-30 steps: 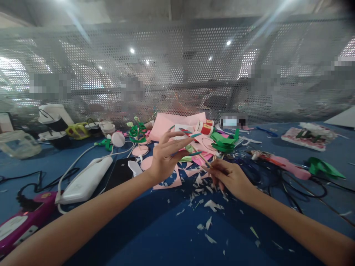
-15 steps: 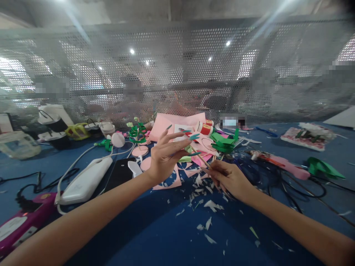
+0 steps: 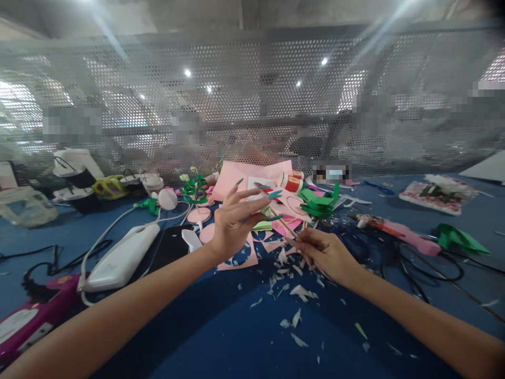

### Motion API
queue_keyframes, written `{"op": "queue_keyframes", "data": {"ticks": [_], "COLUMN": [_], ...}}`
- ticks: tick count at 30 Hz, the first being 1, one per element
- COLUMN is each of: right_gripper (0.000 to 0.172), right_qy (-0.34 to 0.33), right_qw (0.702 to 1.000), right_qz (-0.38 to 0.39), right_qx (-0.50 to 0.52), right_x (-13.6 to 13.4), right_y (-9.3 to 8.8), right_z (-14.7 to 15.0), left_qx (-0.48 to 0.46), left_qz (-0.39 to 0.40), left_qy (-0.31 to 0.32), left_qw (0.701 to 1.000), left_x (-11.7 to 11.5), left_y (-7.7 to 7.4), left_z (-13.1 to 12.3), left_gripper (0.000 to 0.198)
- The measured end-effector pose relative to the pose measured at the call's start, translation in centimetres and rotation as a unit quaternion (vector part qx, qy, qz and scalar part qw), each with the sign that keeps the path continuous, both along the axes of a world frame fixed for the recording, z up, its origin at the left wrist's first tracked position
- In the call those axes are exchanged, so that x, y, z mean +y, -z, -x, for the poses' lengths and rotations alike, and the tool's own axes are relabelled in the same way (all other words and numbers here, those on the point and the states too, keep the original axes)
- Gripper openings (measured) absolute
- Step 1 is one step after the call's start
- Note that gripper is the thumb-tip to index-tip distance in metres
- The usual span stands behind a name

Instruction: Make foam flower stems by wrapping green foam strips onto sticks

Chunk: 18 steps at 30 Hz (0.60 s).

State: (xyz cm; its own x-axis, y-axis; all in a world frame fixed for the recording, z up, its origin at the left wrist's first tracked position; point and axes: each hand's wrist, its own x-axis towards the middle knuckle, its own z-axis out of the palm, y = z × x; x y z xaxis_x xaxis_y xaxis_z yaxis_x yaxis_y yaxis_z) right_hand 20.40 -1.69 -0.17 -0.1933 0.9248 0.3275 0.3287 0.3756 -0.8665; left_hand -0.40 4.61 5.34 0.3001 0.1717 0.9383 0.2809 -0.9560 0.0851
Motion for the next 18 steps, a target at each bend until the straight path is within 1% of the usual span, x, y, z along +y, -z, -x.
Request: {"op": "queue_keyframes", "data": {"ticks": [4, 6, 8, 11, 12, 13, 15, 18], "right_gripper": [0.029, 0.028, 0.028, 0.032, 0.034, 0.035, 0.037, 0.038], "right_qy": [-0.005, -0.007, -0.014, -0.03, -0.035, -0.039, -0.045, -0.058], "right_qw": [1.0, 1.0, 0.999, 0.993, 0.991, 0.989, 0.985, 0.982], "right_qz": [0.001, 0.017, 0.046, 0.088, 0.098, 0.108, 0.122, 0.132], "right_qx": [-0.003, 0.004, 0.023, 0.069, 0.085, 0.097, 0.114, 0.125], "right_x": [-0.1, -0.19, -0.3, -0.41, -0.42, -0.42, -0.4, -0.45], "right_y": [-0.09, -0.1, -0.17, -0.47, -0.6, -0.72, -0.85, -0.77], "right_z": [0.02, 0.07, 0.17, 0.4, 0.49, 0.58, 0.75, 0.93], "left_qx": [0.011, 0.02, 0.024, 0.019, 0.018, 0.017, 0.019, 0.02], "left_qz": [0.014, 0.025, 0.031, 0.035, 0.033, 0.031, 0.021, 0.019], "left_qy": [-0.009, -0.016, -0.006, 0.033, 0.044, 0.051, 0.049, 0.024], "left_qw": [1.0, 0.999, 0.999, 0.999, 0.998, 0.998, 0.998, 0.999], "left_x": [-0.15, -0.28, -0.33, -0.18, -0.1, -0.03, 0.03, -0.11], "left_y": [-0.02, -0.09, -0.18, -0.33, -0.39, -0.45, -0.58, -0.74], "left_z": [0.04, 0.02, 0.0, -0.05, -0.06, -0.08, -0.11, -0.17], "left_gripper": [0.028, 0.031, 0.044, 0.072, 0.076, 0.077, 0.071, 0.065]}}
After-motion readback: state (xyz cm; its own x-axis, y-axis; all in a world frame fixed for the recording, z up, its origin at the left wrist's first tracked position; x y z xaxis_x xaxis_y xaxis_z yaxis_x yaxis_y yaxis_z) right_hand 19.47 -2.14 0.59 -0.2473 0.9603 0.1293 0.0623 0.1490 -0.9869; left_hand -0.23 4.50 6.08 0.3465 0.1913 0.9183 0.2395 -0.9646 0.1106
